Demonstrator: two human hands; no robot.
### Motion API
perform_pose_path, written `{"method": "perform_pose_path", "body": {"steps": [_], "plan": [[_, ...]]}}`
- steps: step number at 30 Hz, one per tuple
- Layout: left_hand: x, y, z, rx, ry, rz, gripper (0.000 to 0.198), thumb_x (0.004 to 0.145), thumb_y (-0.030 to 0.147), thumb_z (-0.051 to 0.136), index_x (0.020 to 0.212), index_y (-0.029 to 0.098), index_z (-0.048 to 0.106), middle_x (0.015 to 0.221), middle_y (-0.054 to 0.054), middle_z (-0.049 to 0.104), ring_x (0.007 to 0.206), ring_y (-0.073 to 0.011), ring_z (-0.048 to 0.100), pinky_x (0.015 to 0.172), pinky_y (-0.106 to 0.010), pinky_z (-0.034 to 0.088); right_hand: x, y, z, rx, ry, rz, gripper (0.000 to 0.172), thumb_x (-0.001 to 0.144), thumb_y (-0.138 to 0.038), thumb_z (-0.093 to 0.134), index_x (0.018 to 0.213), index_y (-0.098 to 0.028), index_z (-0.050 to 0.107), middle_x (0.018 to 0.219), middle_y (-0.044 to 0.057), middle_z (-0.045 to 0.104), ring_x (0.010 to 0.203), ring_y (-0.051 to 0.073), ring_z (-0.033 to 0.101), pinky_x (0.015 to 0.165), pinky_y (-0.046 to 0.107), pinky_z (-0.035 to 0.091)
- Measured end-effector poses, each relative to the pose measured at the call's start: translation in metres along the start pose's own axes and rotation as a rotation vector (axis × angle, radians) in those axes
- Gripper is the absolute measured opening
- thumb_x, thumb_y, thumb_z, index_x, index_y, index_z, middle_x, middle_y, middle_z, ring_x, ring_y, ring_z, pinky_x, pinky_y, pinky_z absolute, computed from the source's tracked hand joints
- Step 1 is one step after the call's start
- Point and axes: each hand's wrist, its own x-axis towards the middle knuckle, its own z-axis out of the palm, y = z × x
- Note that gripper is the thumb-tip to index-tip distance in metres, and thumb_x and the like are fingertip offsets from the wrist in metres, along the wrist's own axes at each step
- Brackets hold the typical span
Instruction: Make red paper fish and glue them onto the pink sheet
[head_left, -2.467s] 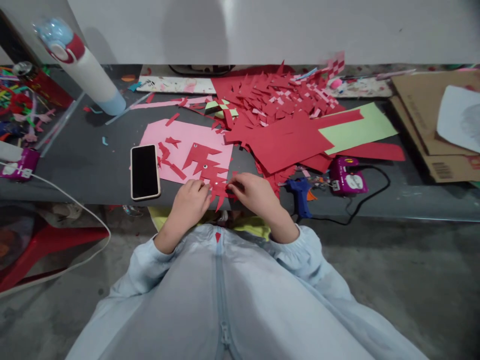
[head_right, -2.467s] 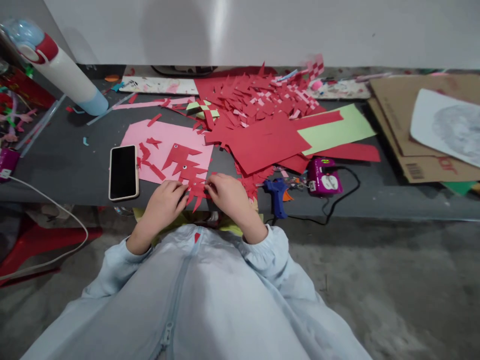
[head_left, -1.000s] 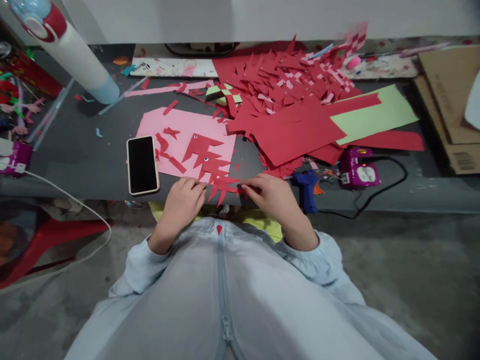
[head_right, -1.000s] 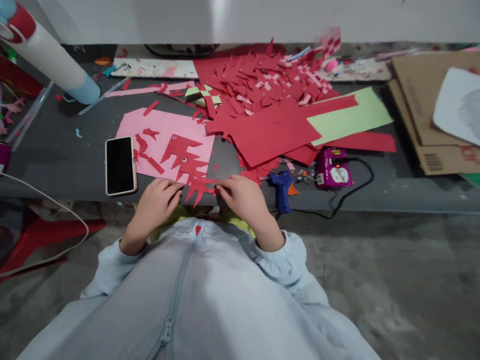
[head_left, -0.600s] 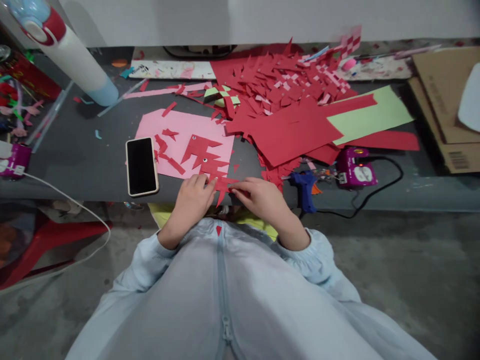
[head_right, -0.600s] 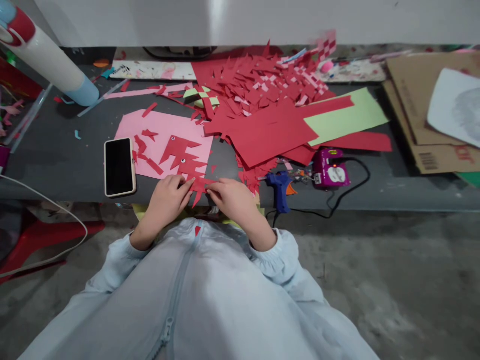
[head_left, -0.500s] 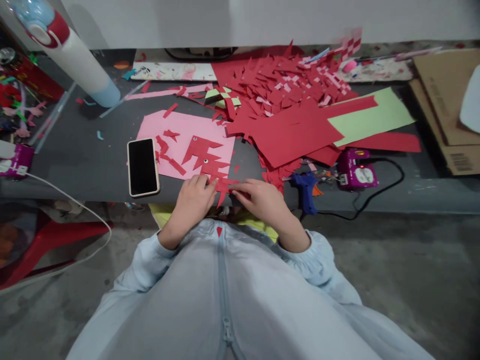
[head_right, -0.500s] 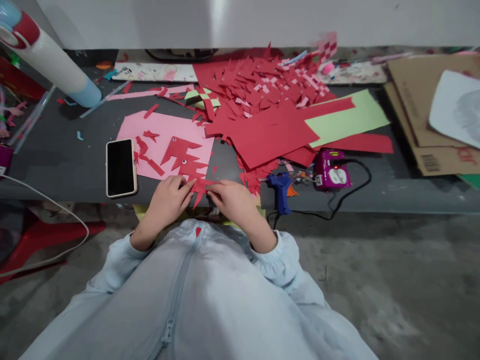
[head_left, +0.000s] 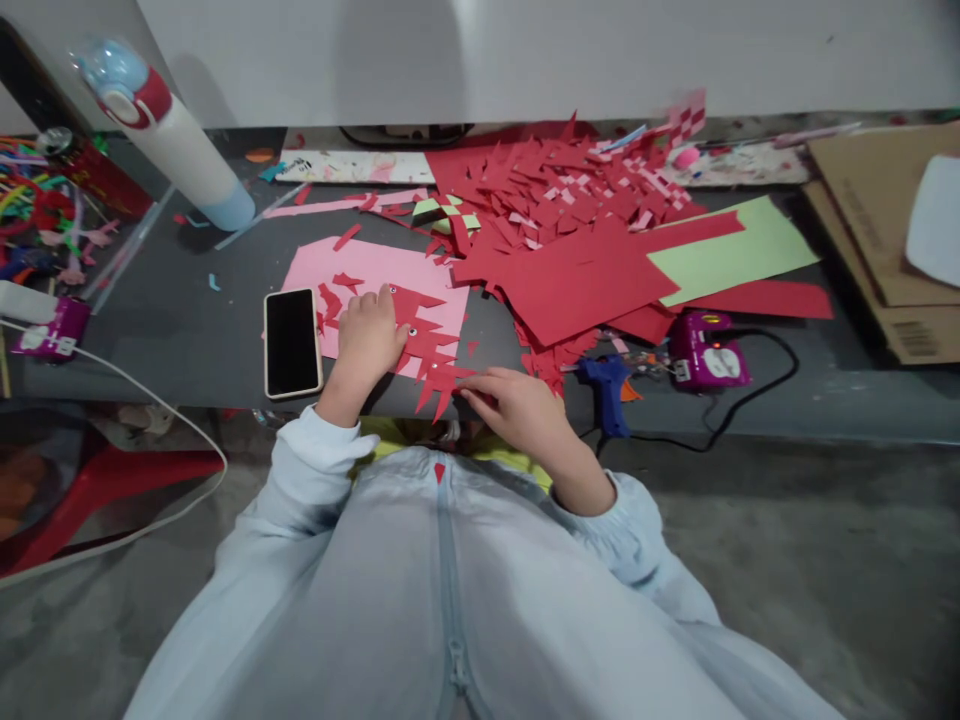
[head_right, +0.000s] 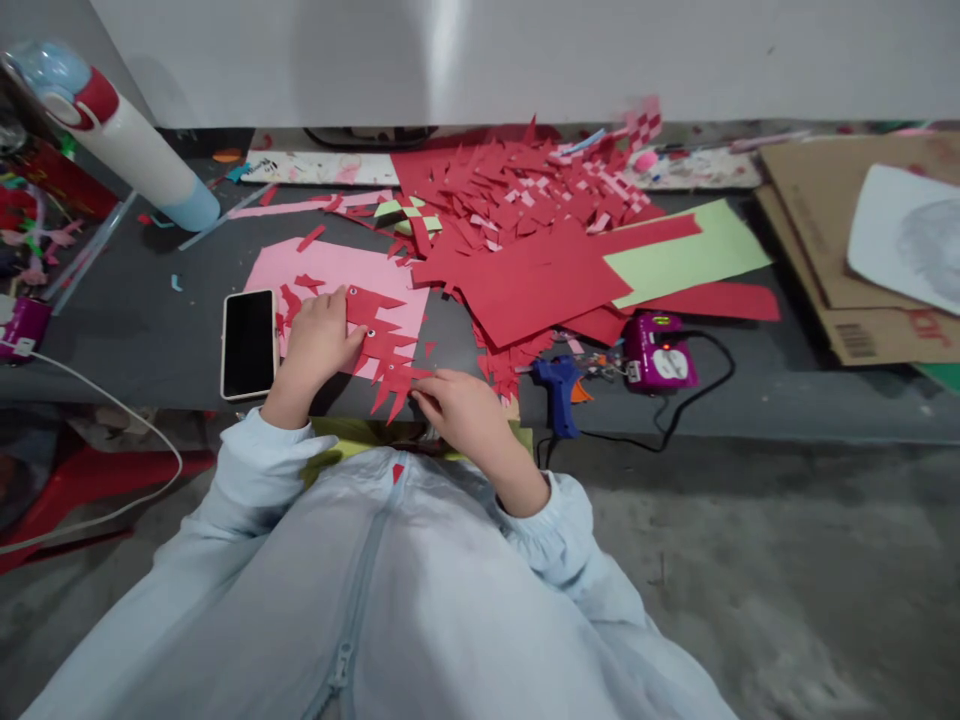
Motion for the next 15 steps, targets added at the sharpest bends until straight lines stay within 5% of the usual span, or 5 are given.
{"method": "perform_pose_path", "body": {"steps": [8, 12, 15], "plan": [[0.012, 0.003, 0.002, -0.059, -0.015, -0.098, 0.072, 0.085, 0.027, 0.069, 0.144, 0.001, 0.038, 0.135, -0.026, 0.054, 0.128, -0.0380, 0.050, 0.104, -0.044, 0.041, -0.002, 0.001, -0.002, 0.002, 0.032, 0.007, 0.028, 0.097, -0.028, 0.052, 0.103, -0.019, 0.077, 0.088, 0.008, 0.072, 0.081, 0.021, 0.065, 0.063, 0.028, 0.037], [0.017, -0.007, 0.000, -0.146, -0.002, -0.065, 0.030, 0.085, 0.025, 0.066, 0.109, 0.009, 0.062, 0.117, -0.019, 0.063, 0.117, -0.0331, 0.056, 0.101, -0.042, 0.042, -0.001, 0.006, 0.000, 0.081, 0.156, -0.024, 0.028, 0.096, -0.028, 0.051, 0.101, -0.017, 0.077, 0.084, 0.009, 0.071, 0.078, 0.021, 0.064, 0.064, 0.029, 0.040], [0.016, -0.017, -0.007, -0.354, 0.025, -0.035, 0.007, 0.086, 0.022, 0.059, 0.089, 0.016, 0.062, 0.093, -0.008, 0.067, 0.097, -0.0253, 0.062, 0.088, -0.037, 0.048, 0.002, 0.009, 0.000, 0.222, 0.308, -0.033, 0.027, 0.094, -0.029, 0.052, 0.095, -0.017, 0.076, 0.083, 0.009, 0.072, 0.076, 0.020, 0.064, 0.067, 0.030, 0.043]]}}
